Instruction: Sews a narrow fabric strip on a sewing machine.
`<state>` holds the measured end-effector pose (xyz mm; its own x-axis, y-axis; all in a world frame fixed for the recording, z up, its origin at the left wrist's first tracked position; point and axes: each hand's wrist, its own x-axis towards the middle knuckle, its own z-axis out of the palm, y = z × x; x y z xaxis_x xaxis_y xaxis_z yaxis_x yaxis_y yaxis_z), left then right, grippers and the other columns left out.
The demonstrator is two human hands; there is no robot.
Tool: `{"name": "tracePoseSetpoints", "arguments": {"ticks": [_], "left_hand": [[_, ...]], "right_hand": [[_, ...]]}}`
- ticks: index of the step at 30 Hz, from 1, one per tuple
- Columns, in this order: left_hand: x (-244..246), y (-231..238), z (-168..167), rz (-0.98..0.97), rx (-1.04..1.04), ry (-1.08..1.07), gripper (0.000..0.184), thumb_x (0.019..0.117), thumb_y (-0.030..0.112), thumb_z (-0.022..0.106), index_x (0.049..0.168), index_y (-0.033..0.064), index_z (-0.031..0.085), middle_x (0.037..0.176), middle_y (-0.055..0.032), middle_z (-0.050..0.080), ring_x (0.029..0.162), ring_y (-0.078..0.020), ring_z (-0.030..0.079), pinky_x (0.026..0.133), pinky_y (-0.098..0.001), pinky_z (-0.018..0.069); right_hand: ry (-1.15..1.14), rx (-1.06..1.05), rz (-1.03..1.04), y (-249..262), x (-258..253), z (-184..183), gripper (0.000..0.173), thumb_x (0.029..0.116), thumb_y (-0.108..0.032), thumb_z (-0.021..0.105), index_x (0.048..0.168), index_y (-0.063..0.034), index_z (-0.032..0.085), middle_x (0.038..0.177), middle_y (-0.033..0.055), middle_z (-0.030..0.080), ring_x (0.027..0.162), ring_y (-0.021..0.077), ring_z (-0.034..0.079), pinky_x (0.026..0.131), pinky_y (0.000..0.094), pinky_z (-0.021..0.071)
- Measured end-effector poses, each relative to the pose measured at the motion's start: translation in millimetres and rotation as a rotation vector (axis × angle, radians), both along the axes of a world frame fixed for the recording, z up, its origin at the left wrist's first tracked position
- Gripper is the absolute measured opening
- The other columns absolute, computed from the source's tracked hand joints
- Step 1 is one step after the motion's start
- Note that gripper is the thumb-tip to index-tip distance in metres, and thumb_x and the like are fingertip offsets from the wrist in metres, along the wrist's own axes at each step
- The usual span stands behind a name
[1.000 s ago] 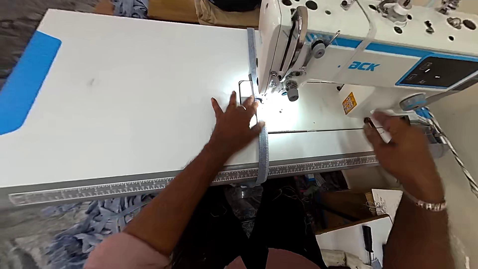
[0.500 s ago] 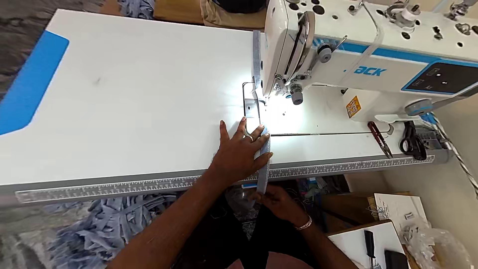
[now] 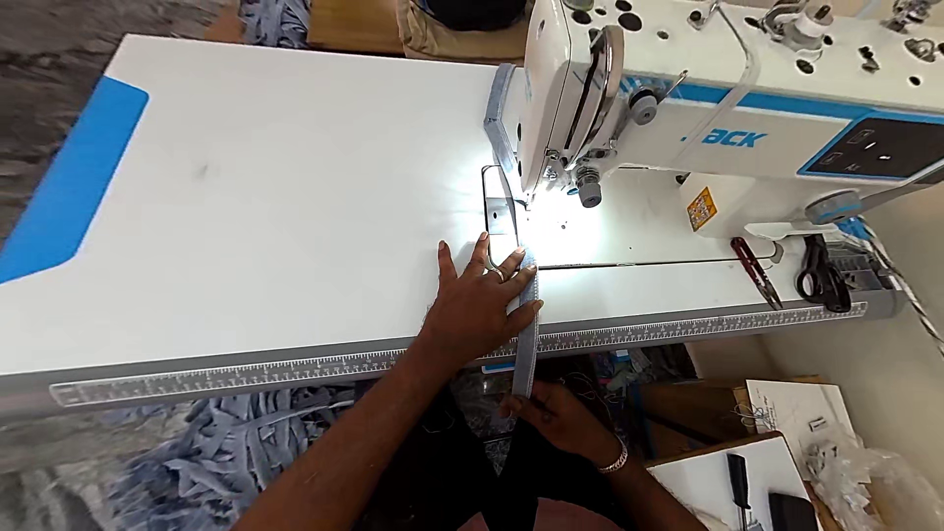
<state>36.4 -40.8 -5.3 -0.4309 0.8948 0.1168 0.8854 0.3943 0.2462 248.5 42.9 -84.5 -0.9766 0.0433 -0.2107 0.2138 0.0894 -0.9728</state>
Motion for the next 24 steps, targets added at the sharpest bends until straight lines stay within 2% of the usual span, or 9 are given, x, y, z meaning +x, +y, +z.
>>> {"name": "tracePoseSetpoints", "arguments": {"ticks": [8,12,16,19,21,23,24], "left_hand": [[0,0,0,0.001,-0.011,0.001,0.064,0.1014,0.068,0.029,0.150,0.0359,0.054,0.161,0.0068,0.045,0.157,-0.0407,0.020,0.112,-0.0842,0.0054],[0,1,1,-0.003,-0.021,0.001,0.065,0.1009,0.071,0.027,0.150,0.0370,0.054,0.161,0.0058,0.045,0.156,-0.0416,0.021,0.112,-0.0841,0.0052],[1,0,0,-0.001,-0.016,-0.003,0.065,0.1005,0.071,0.028,0.150,0.0382,0.054,0.161,0.0063,0.044,0.157,-0.0411,0.019,0.112,-0.0841,0.0044],[1,0,0,0.001,-0.019,-0.003,0.065,0.1004,0.072,0.027,0.150,0.0386,0.053,0.162,0.0064,0.043,0.157,-0.0401,0.018,0.113,-0.0836,0.0035],[0,0,-1,-0.003,-0.015,-0.001,0.064,0.1010,0.070,0.028,0.150,0.0384,0.053,0.162,0.0061,0.043,0.157,-0.0409,0.018,0.112,-0.0840,0.0039],[0,0,-1,-0.005,-0.012,0.006,0.062,0.1023,0.067,0.028,0.150,0.0380,0.054,0.162,0.0061,0.044,0.157,-0.0419,0.019,0.112,-0.0844,0.0057],[0,0,0,-0.006,-0.013,-0.001,0.060,0.1033,0.065,0.028,0.149,0.0377,0.055,0.162,0.0067,0.044,0.157,-0.0419,0.018,0.112,-0.0844,0.0057]], "right_hand": [[-0.003,0.013,-0.010,-1,1,0,0.028,0.1060,-0.029,0.056,0.108,-0.0061,0.072,0.090,-0.0001,0.070,0.072,0.0023,0.058,0.068,0.0210,0.0496],[0.011,-0.023,-0.030,3,0,3,0.028,0.1050,-0.029,0.058,0.105,-0.0037,0.071,0.089,0.0009,0.072,0.077,0.0050,0.066,0.073,0.0238,0.0553],[0.004,-0.033,0.005,2,-2,5,0.029,0.1051,-0.028,0.058,0.101,-0.0032,0.071,0.084,0.0006,0.070,0.076,0.0054,0.065,0.073,0.0248,0.0549],[0.009,-0.096,0.048,-3,1,4,0.026,0.1061,-0.026,0.055,0.117,-0.0049,0.065,0.089,0.0000,0.064,0.077,0.0038,0.060,0.073,0.0231,0.0523],[0.001,-0.138,0.021,-7,4,3,0.030,0.1070,-0.030,0.052,0.125,-0.0064,0.059,0.083,0.0001,0.059,0.069,0.0061,0.056,0.065,0.0248,0.0499],[-0.001,-0.149,-0.009,-7,6,2,0.033,0.1086,-0.031,0.049,0.127,-0.0042,0.056,0.090,0.0048,0.064,0.075,0.0130,0.065,0.073,0.0325,0.0591],[-0.003,-0.152,-0.031,-7,7,1,0.032,0.1087,-0.029,0.049,0.125,-0.0026,0.058,0.095,0.0073,0.066,0.080,0.0159,0.068,0.077,0.0355,0.0607]]}}
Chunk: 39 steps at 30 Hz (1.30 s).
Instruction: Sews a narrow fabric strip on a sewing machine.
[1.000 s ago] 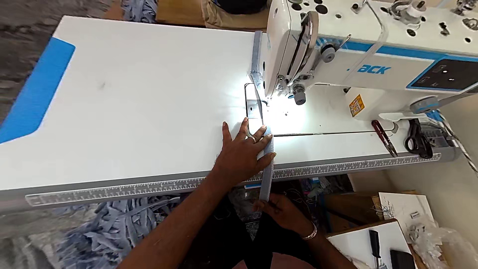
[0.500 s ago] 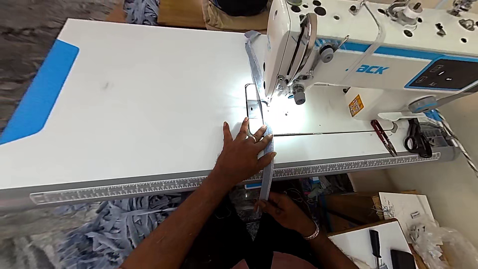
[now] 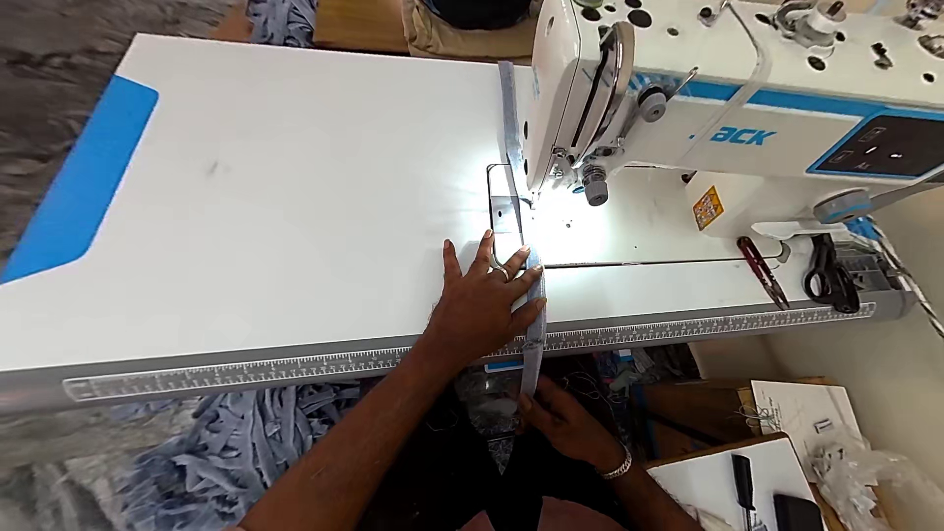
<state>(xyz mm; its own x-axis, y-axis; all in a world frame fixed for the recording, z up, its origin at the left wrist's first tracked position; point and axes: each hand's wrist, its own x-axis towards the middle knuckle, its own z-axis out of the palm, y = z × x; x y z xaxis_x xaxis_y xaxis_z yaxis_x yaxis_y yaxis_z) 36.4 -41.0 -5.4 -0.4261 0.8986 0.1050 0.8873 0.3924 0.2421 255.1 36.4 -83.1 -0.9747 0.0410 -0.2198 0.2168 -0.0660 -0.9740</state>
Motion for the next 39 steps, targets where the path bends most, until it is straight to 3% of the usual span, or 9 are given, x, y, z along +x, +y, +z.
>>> {"name": "tracePoseSetpoints", "arguments": {"ticks": [5,12,20,24,28,30,32,36,39], "left_hand": [[-1,0,1,0.002,0.025,-0.012,0.054,0.1079,0.055,0.027,0.147,0.0360,0.058,0.160,0.0080,0.046,0.156,-0.0410,0.022,0.111,-0.0851,0.0053],[-16,15,12,0.060,-0.096,-0.008,0.075,0.0997,0.075,0.023,0.155,0.0318,0.047,0.164,0.0071,0.041,0.157,-0.0420,0.017,0.108,-0.0875,0.0006],[-50,44,12,0.157,-0.114,-0.019,0.068,0.1023,0.069,0.025,0.151,0.0313,0.053,0.164,0.0062,0.040,0.157,-0.0429,0.014,0.105,-0.0893,0.0023],[-57,55,18,0.187,-0.122,-0.019,0.063,0.1039,0.064,0.029,0.152,0.0312,0.052,0.164,0.0044,0.040,0.157,-0.0421,0.017,0.107,-0.0881,0.0017],[-62,56,18,0.176,-0.133,-0.025,0.063,0.1039,0.064,0.029,0.153,0.0318,0.051,0.165,0.0033,0.039,0.157,-0.0428,0.017,0.106,-0.0891,0.0019],[-63,56,19,0.179,-0.131,-0.026,0.062,0.1041,0.063,0.030,0.153,0.0316,0.051,0.164,0.0023,0.040,0.157,-0.0430,0.018,0.106,-0.0887,0.0022],[-63,57,19,0.188,-0.128,-0.033,0.061,0.1044,0.062,0.030,0.152,0.0318,0.052,0.164,0.0031,0.041,0.157,-0.0428,0.018,0.106,-0.0886,0.0020],[-60,56,19,0.218,-0.106,-0.038,0.060,0.1050,0.061,0.031,0.152,0.0306,0.052,0.164,0.0024,0.041,0.156,-0.0413,0.020,0.108,-0.0876,0.0016],[-57,56,13,0.247,-0.039,-0.019,0.066,0.1039,0.064,0.033,0.153,0.0233,0.051,0.162,-0.0018,0.044,0.154,-0.0398,0.027,0.111,-0.0850,0.0024]], "right_hand": [[-0.033,0.012,-0.050,4,0,-3,0.029,0.1091,-0.025,0.049,0.114,-0.0015,0.065,0.088,0.0069,0.070,0.071,0.0155,0.069,0.071,0.0330,0.0617],[-0.092,0.012,-0.048,5,-4,2,0.026,0.1087,-0.024,0.050,0.108,-0.0037,0.066,0.099,0.0052,0.072,0.063,0.0120,0.067,0.061,0.0280,0.0600],[-0.127,0.151,0.074,10,1,5,0.033,0.1081,-0.033,0.051,0.112,-0.0044,0.067,0.097,0.0041,0.071,0.069,0.0101,0.067,0.066,0.0275,0.0598],[-0.182,0.632,0.223,67,8,67,0.027,0.1047,-0.033,0.057,0.114,-0.0118,0.071,0.089,0.0041,0.070,0.077,0.0140,0.066,0.071,0.0384,0.0574],[-0.224,1.124,-0.382,159,20,158,0.030,0.1071,-0.026,0.054,0.124,-0.0062,0.068,0.107,0.0173,0.072,0.093,0.0339,0.070,0.080,0.0591,0.0555],[-0.350,1.394,-0.524,205,13,164,0.050,0.1071,-0.028,0.051,0.150,-0.0019,0.048,0.144,0.0255,0.055,0.130,0.0483,0.054,0.103,0.0740,0.0386],[-0.529,1.470,-0.381,237,4,150,0.061,0.1023,-0.016,0.055,0.156,0.0046,0.034,0.156,0.0324,0.037,0.140,0.0591,0.036,0.105,0.0880,0.0144],[-0.395,1.457,-0.462,236,14,172,0.053,0.1071,-0.028,0.050,0.151,0.0013,0.044,0.139,0.0361,0.052,0.128,0.0582,0.050,0.102,0.0819,0.0301],[-0.162,1.217,-0.463,183,32,172,0.037,0.1079,-0.031,0.050,0.130,-0.0040,0.063,0.115,0.0209,0.068,0.101,0.0378,0.068,0.084,0.0626,0.0538]]}}
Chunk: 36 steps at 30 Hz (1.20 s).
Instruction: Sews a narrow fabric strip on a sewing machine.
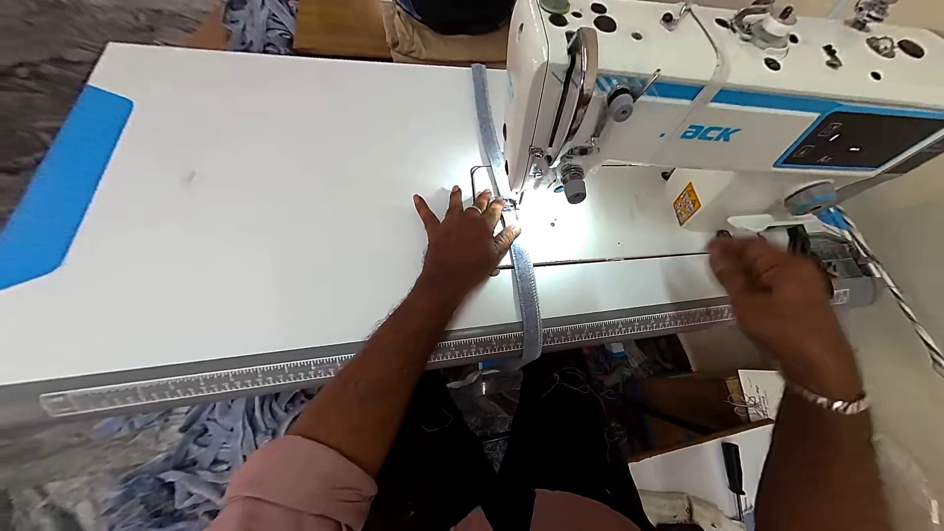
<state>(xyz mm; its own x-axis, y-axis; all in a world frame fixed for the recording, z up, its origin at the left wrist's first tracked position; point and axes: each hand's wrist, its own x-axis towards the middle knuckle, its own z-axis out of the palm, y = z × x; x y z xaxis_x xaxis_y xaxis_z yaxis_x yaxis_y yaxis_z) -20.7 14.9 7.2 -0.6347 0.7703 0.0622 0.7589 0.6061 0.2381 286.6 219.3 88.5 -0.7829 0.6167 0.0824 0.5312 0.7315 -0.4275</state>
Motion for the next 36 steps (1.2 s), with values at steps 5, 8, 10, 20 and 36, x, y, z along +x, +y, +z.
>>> {"name": "tracePoseSetpoints", "arguments": {"ticks": [5,8,10,20,36], "left_hand": [[36,-20,-8,-0.137,0.050,0.025,0.075,0.0993,0.072,0.033,0.148,0.0203,0.057,0.157,-0.0044,0.050,0.153,-0.0406,0.031,0.112,-0.0845,0.0073],[57,-39,-10,-0.196,0.046,0.017,0.069,0.1005,0.069,0.029,0.149,0.0276,0.057,0.159,0.0002,0.048,0.154,-0.0429,0.027,0.110,-0.0857,0.0080],[62,-47,-12,-0.212,0.067,0.015,0.064,0.1011,0.065,0.031,0.147,0.0294,0.058,0.159,0.0022,0.048,0.154,-0.0429,0.026,0.110,-0.0859,0.0077],[62,-50,-13,-0.212,0.068,0.029,0.061,0.1031,0.062,0.030,0.147,0.0309,0.058,0.158,0.0042,0.049,0.155,-0.0411,0.026,0.111,-0.0843,0.0079],[68,-60,-14,-0.228,0.038,0.028,0.063,0.1024,0.067,0.027,0.150,0.0354,0.054,0.161,0.0067,0.044,0.156,-0.0397,0.022,0.114,-0.0823,0.0064]], "right_hand": [[-0.293,-0.735,0.401,-85,-10,-99,0.044,0.0983,-0.040,0.067,0.135,-0.0154,0.065,0.120,0.0018,0.072,0.105,0.0125,0.070,0.094,0.0396,0.0588],[-0.039,-0.896,0.375,-127,-30,-147,0.041,0.0975,-0.030,0.070,0.132,-0.0089,0.064,0.121,0.0067,0.069,0.106,0.0142,0.070,0.093,0.0365,0.0598],[0.154,-0.959,0.428,-150,-42,-166,0.025,0.1013,-0.022,0.065,0.122,-0.0072,0.068,0.107,0.0044,0.072,0.090,0.0099,0.069,0.081,0.0301,0.0592],[0.144,-1.025,0.492,-176,-36,-173,0.026,0.1075,-0.021,0.052,0.107,-0.0048,0.072,0.100,0.0001,0.074,0.085,0.0032,0.066,0.079,0.0236,0.0550],[0.093,-1.026,0.503,-178,-34,-180,0.025,0.1063,-0.023,0.055,0.110,-0.0054,0.072,0.102,0.0012,0.074,0.087,0.0045,0.067,0.080,0.0241,0.0553]]}}
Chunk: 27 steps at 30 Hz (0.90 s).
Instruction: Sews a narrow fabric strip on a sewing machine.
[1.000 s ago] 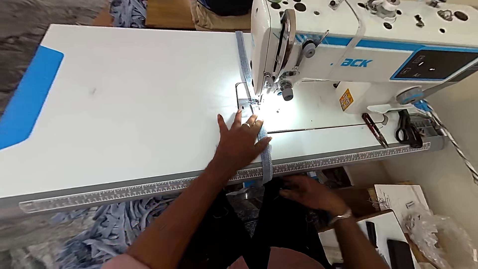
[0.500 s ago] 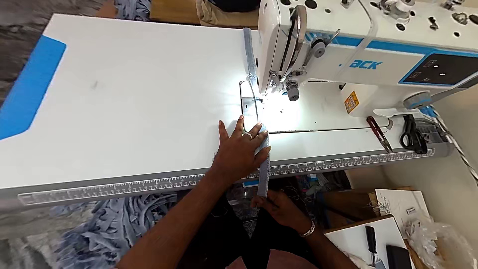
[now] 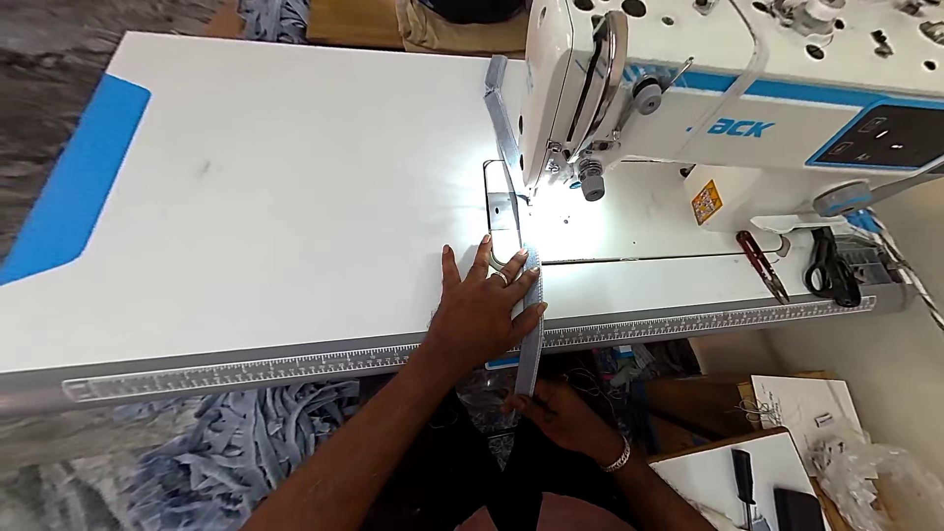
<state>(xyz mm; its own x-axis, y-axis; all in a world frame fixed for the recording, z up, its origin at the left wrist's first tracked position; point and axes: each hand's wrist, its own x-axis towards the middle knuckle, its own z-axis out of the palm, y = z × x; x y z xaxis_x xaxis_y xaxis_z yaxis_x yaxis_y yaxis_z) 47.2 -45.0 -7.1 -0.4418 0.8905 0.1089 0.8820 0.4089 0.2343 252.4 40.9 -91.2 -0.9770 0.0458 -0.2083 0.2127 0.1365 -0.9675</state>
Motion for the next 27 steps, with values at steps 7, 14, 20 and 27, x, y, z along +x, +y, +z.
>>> {"name": "tracePoseSetpoints", "arguments": {"ticks": [7,14,20,27], "left_hand": [[0,0,1,-0.009,-0.013,0.007,0.064,0.1021,0.068,0.027,0.151,0.0357,0.053,0.162,0.0061,0.043,0.156,-0.0405,0.021,0.114,-0.0823,0.0067],[0,-1,-1,-0.019,0.003,0.016,0.062,0.1034,0.067,0.027,0.150,0.0364,0.054,0.161,0.0037,0.045,0.155,-0.0425,0.023,0.112,-0.0833,0.0084],[-1,1,3,-0.004,0.019,-0.012,0.057,0.1059,0.061,0.028,0.148,0.0348,0.057,0.160,0.0045,0.047,0.155,-0.0418,0.024,0.112,-0.0836,0.0072],[-19,22,6,0.091,-0.034,-0.001,0.056,0.1082,0.057,0.024,0.150,0.0347,0.054,0.159,0.0084,0.048,0.155,-0.0419,0.024,0.108,-0.0878,0.0043]], "right_hand": [[0.043,0.012,0.020,1,0,1,0.031,0.1063,-0.029,0.055,0.100,-0.0045,0.073,0.089,0.0008,0.073,0.078,0.0051,0.065,0.075,0.0253,0.0543],[0.105,-0.005,-0.042,4,1,4,0.035,0.1096,-0.027,0.046,0.100,-0.0040,0.071,0.092,0.0012,0.073,0.086,0.0083,0.069,0.082,0.0292,0.0564],[0.052,-0.045,-0.042,5,2,3,0.032,0.1088,-0.026,0.049,0.100,-0.0043,0.071,0.091,0.0001,0.073,0.081,0.0057,0.067,0.076,0.0254,0.0554],[0.031,-0.023,-0.043,5,0,1,0.031,0.1088,-0.026,0.049,0.101,-0.0048,0.071,0.090,-0.0001,0.072,0.080,0.0055,0.066,0.075,0.0253,0.0549]]}}
